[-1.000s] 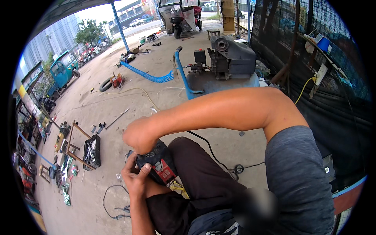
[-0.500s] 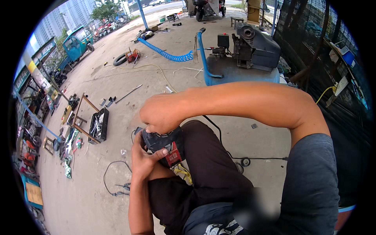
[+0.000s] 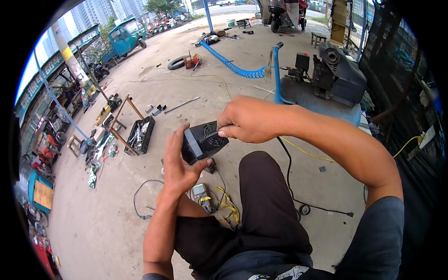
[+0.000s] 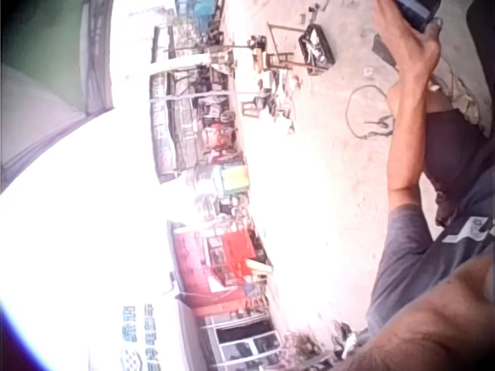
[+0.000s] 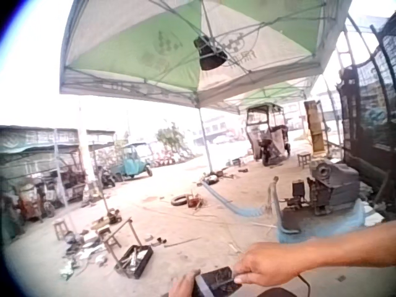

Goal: The person sits on the floor and uses a screwdriver to remove screws from a black electronic device. They open the casing, inspect the internal components, and use a multimeter probe to test connections inside the device.

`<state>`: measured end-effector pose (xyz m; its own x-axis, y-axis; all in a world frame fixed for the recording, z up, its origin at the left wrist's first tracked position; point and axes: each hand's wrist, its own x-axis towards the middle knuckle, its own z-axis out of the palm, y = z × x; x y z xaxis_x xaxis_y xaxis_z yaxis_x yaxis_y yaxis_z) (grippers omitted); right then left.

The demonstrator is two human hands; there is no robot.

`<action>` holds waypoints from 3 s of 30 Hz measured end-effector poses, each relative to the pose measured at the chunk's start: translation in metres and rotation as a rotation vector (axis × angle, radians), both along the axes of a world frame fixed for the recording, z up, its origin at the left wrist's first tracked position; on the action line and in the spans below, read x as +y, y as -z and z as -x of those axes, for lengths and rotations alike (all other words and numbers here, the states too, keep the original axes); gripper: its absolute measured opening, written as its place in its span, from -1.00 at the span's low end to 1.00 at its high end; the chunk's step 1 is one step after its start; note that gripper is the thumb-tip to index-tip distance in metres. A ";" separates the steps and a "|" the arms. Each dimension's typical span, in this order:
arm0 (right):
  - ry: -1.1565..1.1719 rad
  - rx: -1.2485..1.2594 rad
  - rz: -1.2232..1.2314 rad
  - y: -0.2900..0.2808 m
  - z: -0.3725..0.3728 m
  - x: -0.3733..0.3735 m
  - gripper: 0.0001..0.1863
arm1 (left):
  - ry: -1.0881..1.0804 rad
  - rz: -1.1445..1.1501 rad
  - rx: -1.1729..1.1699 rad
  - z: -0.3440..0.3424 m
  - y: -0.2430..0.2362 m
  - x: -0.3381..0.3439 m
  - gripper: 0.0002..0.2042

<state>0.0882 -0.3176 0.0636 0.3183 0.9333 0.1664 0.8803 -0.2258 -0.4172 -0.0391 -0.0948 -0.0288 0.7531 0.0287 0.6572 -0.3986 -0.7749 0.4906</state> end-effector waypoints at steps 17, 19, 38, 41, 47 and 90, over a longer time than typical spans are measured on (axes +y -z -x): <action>0.361 1.249 -0.489 0.051 -0.031 0.048 -0.01 | -0.138 -0.465 -0.505 -0.032 -0.011 0.030 -0.35; 0.135 1.351 -0.453 0.055 -0.038 0.064 -0.09 | -0.113 -0.572 -0.539 -0.041 -0.008 0.033 -0.46; 0.216 1.085 -1.080 0.109 -0.007 0.126 -0.37 | 0.275 1.411 0.187 -0.053 0.011 0.021 -0.26; 0.181 1.097 -1.036 0.116 0.002 0.124 -0.26 | 0.213 1.369 0.078 -0.054 0.020 0.028 -0.39; 0.113 0.909 -0.680 0.151 0.002 0.098 -0.37 | 0.222 1.510 -0.013 -0.051 0.028 0.042 -0.46; -0.084 2.142 -0.606 0.154 0.019 0.119 -0.78 | 0.291 1.421 -0.081 -0.059 0.034 0.038 -0.39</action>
<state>0.0691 -0.1988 -0.0906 0.3381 0.9375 -0.0829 -0.8458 0.2640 -0.4637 0.0199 -0.0570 -0.0627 0.8088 0.5348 0.2446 -0.5169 0.4481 0.7294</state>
